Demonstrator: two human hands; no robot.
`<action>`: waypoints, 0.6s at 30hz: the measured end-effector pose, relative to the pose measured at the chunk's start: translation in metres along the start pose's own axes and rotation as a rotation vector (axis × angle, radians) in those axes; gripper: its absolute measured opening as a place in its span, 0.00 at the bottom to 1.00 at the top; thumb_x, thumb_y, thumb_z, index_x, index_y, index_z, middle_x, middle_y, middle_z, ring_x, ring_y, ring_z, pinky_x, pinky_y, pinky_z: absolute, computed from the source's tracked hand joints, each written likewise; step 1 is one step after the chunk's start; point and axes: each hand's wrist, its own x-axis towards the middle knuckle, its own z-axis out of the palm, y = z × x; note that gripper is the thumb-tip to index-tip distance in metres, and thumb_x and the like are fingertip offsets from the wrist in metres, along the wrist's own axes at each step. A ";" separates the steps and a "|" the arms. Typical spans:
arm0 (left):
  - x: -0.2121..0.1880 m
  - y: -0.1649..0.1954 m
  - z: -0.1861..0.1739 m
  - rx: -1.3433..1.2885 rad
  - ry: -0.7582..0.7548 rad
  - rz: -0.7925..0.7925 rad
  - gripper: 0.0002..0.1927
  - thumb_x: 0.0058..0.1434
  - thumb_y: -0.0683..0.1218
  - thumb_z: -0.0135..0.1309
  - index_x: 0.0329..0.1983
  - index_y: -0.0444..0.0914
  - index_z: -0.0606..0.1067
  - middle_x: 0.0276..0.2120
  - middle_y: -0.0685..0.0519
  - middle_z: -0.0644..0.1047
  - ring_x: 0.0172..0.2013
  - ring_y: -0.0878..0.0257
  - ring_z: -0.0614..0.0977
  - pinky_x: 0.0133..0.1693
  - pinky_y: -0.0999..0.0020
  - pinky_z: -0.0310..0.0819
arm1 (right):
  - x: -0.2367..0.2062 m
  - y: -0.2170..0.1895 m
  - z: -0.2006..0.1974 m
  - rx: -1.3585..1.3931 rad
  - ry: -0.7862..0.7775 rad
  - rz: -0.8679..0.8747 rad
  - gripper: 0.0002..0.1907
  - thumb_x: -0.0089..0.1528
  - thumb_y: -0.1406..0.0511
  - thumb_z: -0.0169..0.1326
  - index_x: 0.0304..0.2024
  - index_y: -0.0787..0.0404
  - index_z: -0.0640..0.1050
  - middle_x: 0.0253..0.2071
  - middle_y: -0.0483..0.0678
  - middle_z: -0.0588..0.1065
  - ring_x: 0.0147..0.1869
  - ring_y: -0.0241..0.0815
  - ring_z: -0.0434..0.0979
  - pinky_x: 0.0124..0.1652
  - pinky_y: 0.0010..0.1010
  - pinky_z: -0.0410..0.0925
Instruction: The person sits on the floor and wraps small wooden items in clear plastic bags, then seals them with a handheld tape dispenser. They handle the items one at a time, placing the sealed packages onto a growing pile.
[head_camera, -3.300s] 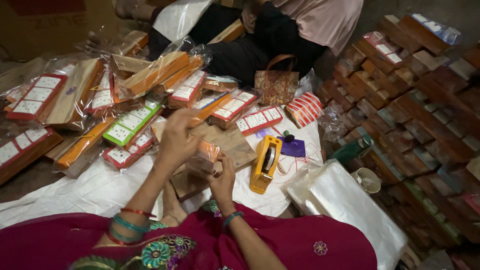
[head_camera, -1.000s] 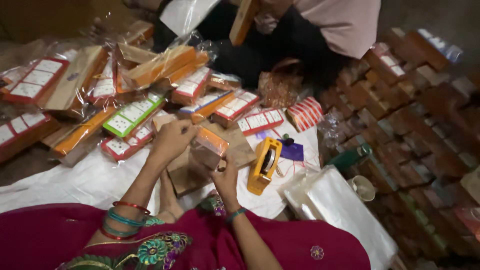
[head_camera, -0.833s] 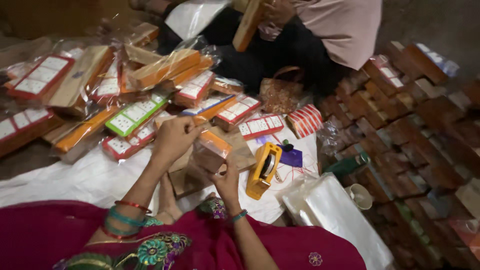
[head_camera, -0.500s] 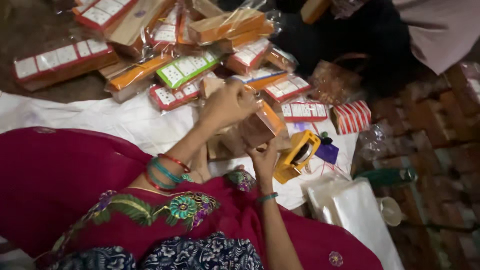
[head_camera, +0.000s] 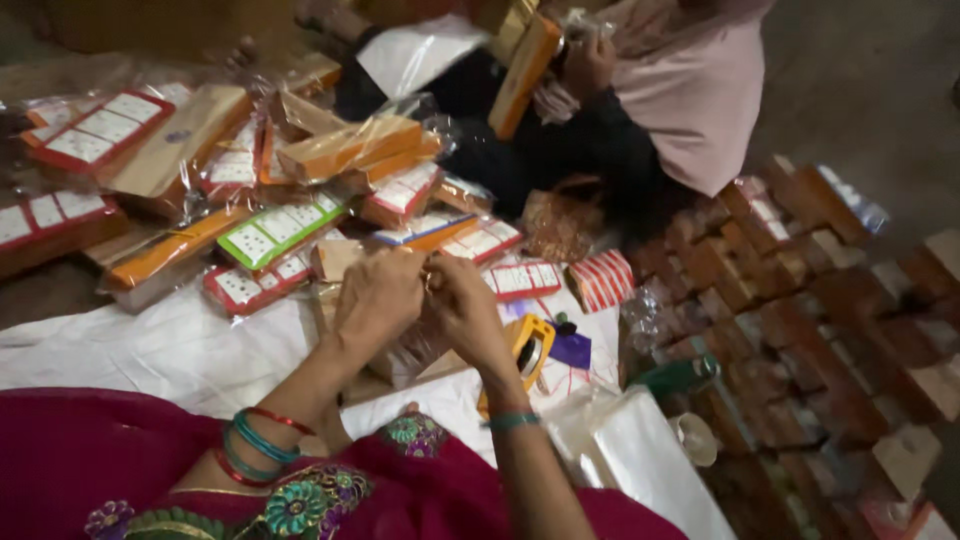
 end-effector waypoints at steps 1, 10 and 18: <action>0.000 0.001 -0.002 0.012 -0.003 0.017 0.06 0.59 0.43 0.52 0.37 0.36 0.77 0.33 0.41 0.80 0.35 0.42 0.82 0.38 0.47 0.76 | 0.007 0.003 0.005 -0.063 -0.001 -0.049 0.20 0.58 0.73 0.56 0.53 0.61 0.76 0.44 0.53 0.74 0.49 0.50 0.76 0.49 0.36 0.71; -0.024 -0.024 0.007 -0.498 0.160 -0.161 0.09 0.67 0.43 0.56 0.46 0.33 0.76 0.36 0.48 0.80 0.35 0.54 0.82 0.37 0.61 0.75 | 0.036 0.024 0.015 -0.230 -0.046 -0.016 0.10 0.54 0.69 0.62 0.39 0.59 0.84 0.37 0.53 0.75 0.42 0.53 0.77 0.42 0.39 0.70; -0.047 -0.045 0.052 -1.132 -0.093 -0.681 0.17 0.63 0.46 0.60 0.52 0.35 0.82 0.35 0.59 0.82 0.28 0.77 0.76 0.28 0.81 0.68 | 0.030 0.026 0.020 -0.016 0.046 0.122 0.07 0.52 0.71 0.63 0.33 0.59 0.84 0.37 0.47 0.77 0.40 0.42 0.79 0.40 0.32 0.72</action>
